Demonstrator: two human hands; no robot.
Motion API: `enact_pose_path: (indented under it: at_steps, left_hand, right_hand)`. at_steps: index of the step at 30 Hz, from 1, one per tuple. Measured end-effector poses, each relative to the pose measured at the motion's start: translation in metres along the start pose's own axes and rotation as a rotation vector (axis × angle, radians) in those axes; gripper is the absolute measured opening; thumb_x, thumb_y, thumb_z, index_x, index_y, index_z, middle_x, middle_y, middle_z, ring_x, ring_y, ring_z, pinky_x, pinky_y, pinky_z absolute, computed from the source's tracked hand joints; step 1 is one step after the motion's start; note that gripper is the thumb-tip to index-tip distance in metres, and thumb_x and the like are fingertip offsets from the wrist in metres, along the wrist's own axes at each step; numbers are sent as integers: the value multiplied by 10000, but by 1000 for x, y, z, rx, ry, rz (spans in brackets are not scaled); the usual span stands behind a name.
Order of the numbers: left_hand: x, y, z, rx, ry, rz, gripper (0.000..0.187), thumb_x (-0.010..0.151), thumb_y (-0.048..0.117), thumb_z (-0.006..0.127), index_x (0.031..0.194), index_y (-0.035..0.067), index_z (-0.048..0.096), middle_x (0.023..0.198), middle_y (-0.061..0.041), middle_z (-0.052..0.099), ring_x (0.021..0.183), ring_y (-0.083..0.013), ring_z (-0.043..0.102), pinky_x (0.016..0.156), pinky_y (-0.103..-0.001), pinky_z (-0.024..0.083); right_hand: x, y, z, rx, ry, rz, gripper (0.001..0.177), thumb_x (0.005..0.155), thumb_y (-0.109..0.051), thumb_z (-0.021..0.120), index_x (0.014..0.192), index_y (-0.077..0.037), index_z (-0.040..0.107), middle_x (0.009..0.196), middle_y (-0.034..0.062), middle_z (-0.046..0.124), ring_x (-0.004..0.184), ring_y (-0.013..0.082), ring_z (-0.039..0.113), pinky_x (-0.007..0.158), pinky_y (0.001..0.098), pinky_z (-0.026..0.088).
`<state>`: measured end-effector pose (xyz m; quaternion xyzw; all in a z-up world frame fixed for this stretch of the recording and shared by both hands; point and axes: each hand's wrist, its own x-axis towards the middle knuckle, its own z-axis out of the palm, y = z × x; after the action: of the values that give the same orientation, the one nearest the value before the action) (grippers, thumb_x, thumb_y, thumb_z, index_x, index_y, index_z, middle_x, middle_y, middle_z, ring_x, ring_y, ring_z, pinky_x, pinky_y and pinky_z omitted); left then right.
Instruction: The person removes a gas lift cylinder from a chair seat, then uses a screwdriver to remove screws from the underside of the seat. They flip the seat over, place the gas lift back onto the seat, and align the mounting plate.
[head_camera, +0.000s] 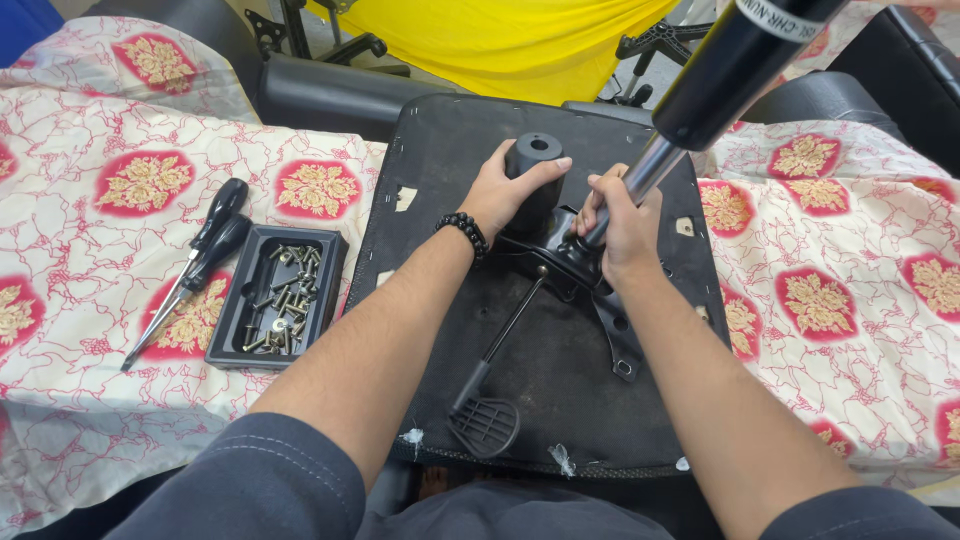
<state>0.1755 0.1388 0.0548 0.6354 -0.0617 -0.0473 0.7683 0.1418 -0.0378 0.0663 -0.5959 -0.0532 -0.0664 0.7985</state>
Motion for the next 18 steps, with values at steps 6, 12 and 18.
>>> enact_pose_path:
  at_steps: [6, 12, 18]
  left_hand:
    - [-6, -7, -1, 61, 55, -19, 750, 659, 491, 842, 1231, 67, 609, 1072, -84, 717, 985, -170, 714, 878, -317, 571]
    - [-2, -16, -1, 96, 108, 76, 759, 668, 495, 851, 1213, 17, 626, 1082, -115, 728, 996, -187, 707, 899, -320, 556]
    - [-5, -15, 5, 23, 170, 58, 731, 658, 446, 861, 1203, 23, 617, 1066, -112, 726, 982, -188, 696, 879, -321, 551]
  right_hand:
    - [-7, 6, 11, -173, 145, -74, 221, 887, -42, 648, 728, -76, 498, 578, 58, 535, 470, 159, 544, 497, 316, 472]
    - [-4, 5, 10, -279, 159, -60, 183, 880, -61, 638, 717, -40, 558, 569, 69, 564, 473, 158, 564, 503, 302, 486]
    - [3, 6, 7, -268, 172, -43, 161, 857, -53, 641, 715, -30, 569, 592, 67, 581, 504, 150, 586, 530, 296, 506]
